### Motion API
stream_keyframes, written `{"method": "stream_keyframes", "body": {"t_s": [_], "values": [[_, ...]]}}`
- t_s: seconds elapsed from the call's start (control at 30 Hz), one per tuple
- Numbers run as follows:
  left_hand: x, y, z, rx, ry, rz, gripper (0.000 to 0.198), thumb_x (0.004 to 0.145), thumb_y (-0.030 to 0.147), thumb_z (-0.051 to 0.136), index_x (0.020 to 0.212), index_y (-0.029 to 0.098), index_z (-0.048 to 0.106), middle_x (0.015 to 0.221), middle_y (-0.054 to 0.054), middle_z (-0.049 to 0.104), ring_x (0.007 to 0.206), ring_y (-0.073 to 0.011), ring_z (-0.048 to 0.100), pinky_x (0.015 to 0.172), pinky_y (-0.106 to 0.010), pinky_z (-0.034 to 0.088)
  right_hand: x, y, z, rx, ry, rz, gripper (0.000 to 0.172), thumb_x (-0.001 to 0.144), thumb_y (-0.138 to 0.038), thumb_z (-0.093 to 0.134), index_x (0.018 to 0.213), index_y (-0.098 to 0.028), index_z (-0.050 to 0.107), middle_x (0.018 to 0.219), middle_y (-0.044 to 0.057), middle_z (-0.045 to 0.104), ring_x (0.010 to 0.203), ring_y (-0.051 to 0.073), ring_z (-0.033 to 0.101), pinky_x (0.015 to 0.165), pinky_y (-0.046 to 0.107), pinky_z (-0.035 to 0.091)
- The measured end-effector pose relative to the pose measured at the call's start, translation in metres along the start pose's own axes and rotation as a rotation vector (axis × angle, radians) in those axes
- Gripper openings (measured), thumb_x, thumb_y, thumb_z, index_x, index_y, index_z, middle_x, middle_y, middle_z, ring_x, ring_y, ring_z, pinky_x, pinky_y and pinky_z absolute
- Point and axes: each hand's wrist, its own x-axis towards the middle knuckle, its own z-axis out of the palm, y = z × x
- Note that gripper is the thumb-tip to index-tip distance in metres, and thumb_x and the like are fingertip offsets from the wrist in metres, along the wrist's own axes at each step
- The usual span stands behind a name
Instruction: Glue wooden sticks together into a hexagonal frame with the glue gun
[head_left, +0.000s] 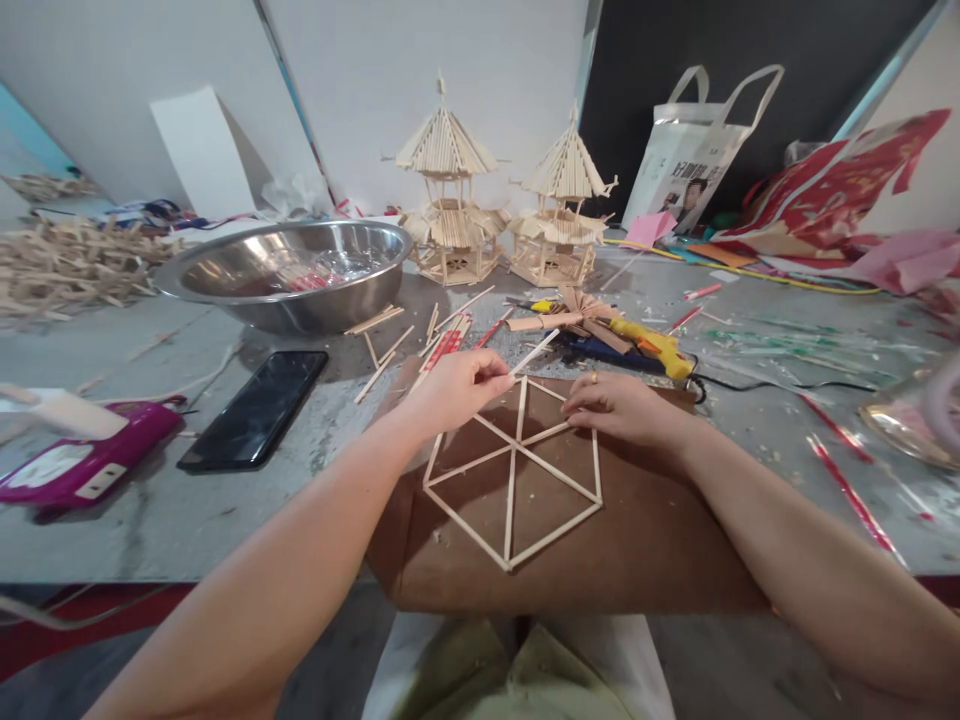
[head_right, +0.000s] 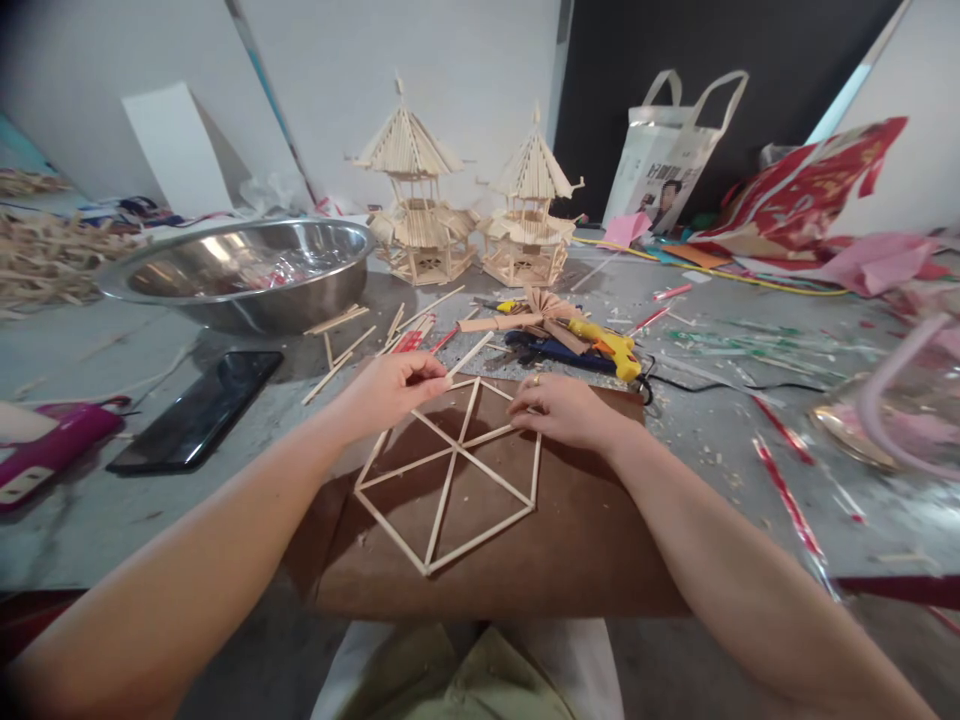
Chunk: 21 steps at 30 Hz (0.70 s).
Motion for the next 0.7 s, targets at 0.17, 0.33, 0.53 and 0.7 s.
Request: {"method": "stream_keyframes", "body": {"t_s": [0.17, 0.33, 0.53, 0.7], "values": [[0.000, 0.002, 0.000, -0.065, -0.046, -0.077, 0.029, 0.074, 0.032, 0.048, 0.097, 0.016, 0.055, 0.073, 0.000, 0.062, 0.065, -0.0102, 0.054, 0.063, -0.023, 0.041, 0.003, -0.006, 0.004, -0.102, -0.080, -0.016, 0.022, 0.081, -0.031, 0.043, 0.083, -0.020, 0.063, 0.086, 0.004, 0.060, 0.080, 0.015, 0.053, 0.071, 0.026, 0.038], [0.001, -0.001, -0.002, -0.040, -0.042, -0.082, 0.030, 0.073, 0.031, 0.048, 0.097, 0.017, 0.057, 0.071, 0.000, 0.064, 0.062, -0.0107, 0.055, 0.061, -0.023, 0.041, 0.000, -0.003, 0.000, -0.137, -0.047, 0.027, 0.023, 0.081, -0.031, 0.042, 0.082, -0.021, 0.062, 0.086, 0.004, 0.060, 0.081, 0.015, 0.052, 0.069, 0.026, 0.038], [0.001, -0.001, -0.001, -0.030, -0.050, -0.103, 0.027, 0.071, 0.029, 0.049, 0.094, 0.017, 0.058, 0.073, 0.000, 0.063, 0.061, -0.0100, 0.055, 0.061, -0.023, 0.041, 0.004, -0.012, 0.004, -0.125, 0.083, -0.077, 0.021, 0.078, -0.033, 0.048, 0.084, -0.021, 0.065, 0.087, 0.007, 0.062, 0.084, 0.017, 0.051, 0.076, 0.030, 0.037], [0.001, 0.000, 0.000, -0.006, -0.053, -0.075, 0.027, 0.073, 0.030, 0.048, 0.094, 0.017, 0.058, 0.072, 0.000, 0.062, 0.061, -0.0096, 0.054, 0.058, -0.022, 0.041, 0.012, -0.022, 0.018, -0.085, 0.057, -0.133, 0.024, 0.080, -0.033, 0.046, 0.082, -0.020, 0.066, 0.082, 0.006, 0.062, 0.081, 0.017, 0.052, 0.076, 0.030, 0.037]]}}
